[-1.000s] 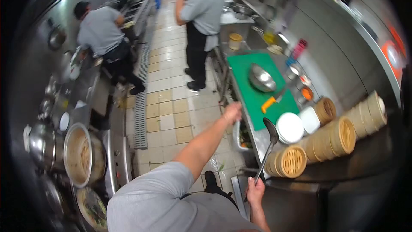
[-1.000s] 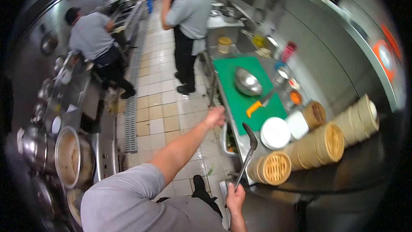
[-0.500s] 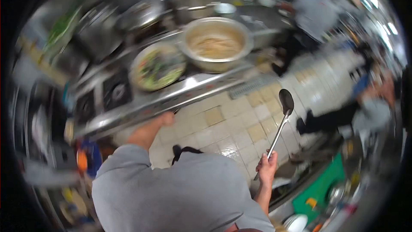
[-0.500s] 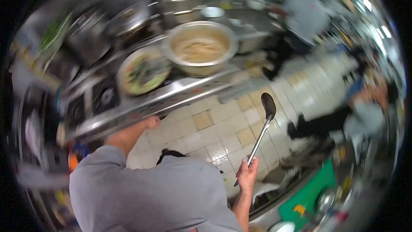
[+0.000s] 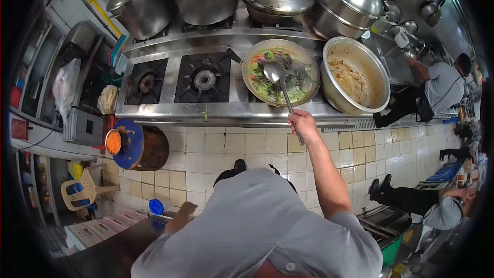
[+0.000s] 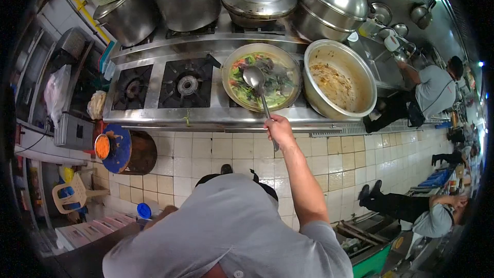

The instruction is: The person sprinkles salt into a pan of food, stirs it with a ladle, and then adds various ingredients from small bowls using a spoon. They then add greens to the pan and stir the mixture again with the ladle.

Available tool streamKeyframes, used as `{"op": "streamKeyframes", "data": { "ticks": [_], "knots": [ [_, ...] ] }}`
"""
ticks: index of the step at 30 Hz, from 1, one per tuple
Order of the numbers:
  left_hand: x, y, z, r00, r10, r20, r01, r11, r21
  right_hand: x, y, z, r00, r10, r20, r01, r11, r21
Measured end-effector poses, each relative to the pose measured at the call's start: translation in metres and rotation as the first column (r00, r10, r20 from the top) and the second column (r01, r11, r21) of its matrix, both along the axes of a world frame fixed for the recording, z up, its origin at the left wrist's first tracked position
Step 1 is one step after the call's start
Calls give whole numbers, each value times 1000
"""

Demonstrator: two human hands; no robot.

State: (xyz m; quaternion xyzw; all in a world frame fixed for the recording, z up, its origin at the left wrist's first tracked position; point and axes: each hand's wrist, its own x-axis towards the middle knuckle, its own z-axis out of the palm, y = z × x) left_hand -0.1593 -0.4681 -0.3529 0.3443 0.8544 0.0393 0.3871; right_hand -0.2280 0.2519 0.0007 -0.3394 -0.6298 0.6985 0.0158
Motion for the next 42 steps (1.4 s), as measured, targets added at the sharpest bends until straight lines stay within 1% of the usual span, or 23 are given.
{"op": "streamKeyframes", "data": {
  "ticks": [1,3,6,7,8,9,10,12,14,15,16,19,22,24,26,28,30,31,32,35,37,40,42],
  "knots": [
    [6,5,13,995,-89,-54,90,996,12,-7,0,-7,999,-26,19,27,998,-57],
    [7,20,26,975,-177,-136,184,982,42,3,15,-25,989,-43,143,14,979,202],
    [-9,41,11,990,19,-138,-9,997,73,24,41,-38,992,-69,101,7,856,517],
    [-22,59,5,907,408,101,-413,910,34,29,45,-32,995,-61,73,10,828,560],
    [-36,78,0,618,750,236,-767,641,-28,32,49,-25,998,-52,43,16,800,600],
    [-57,123,44,330,904,274,-928,363,-80,36,53,-15,998,-6,69,-32,838,545],
    [-78,155,69,173,929,327,-983,185,-5,37,57,-1,995,40,87,-78,871,486],
    [-118,205,100,230,927,297,-971,199,132,39,67,19,987,131,89,-153,928,340],
    [-154,220,84,491,851,187,-834,397,383,38,82,9,974,186,126,-217,929,301],
    [-170,237,103,534,822,200,-806,422,415,42,90,4,966,211,149,-246,927,284],
    [-187,265,133,577,787,218,-775,443,451,44,97,-12,970,194,149,-241,870,430],
    [-242,333,195,550,758,351,-797,350,492,46,99,-14,989,73,132,-143,735,663],
    [-314,405,242,616,589,524,-763,280,583,49,94,6,994,62,92,-99,873,478],
    [-359,467,283,688,579,437,-691,339,639,58,87,1,984,143,102,-172,905,388],
    [-391,520,327,749,592,298,-594,402,697,53,65,36,974,126,190,-168,960,225],
    [-431,547,324,810,583,64,-435,524,733,46,45,50,961,148,232,-182,974,133],
    [-462,559,295,806,579,-124,-283,561,778,37,31,52,955,196,222,-227,966,123],
    [-469,562,284,789,575,-217,-205,579,790,32,25,53,950,200,239,-236,963,133],
    [-472,561,271,770,618,-162,-210,484,849,26,20,53,945,204,257,-246,959,142],
    [-428,528,289,757,577,305,-466,150,872,14,10,32,943,213,257,-284,916,283],
    [-402,486,282,667,597,446,-586,49,809,8,3,24,944,206,257,-289,892,347],
    [-389,384,223,600,538,592,-709,16,705,-4,-11,19,948,180,264,-261,913,314],
    [-373,312,194,583,622,522,-689,37,724,-11,-15,22,962,111,248,-135,988,80]
  ]
}}
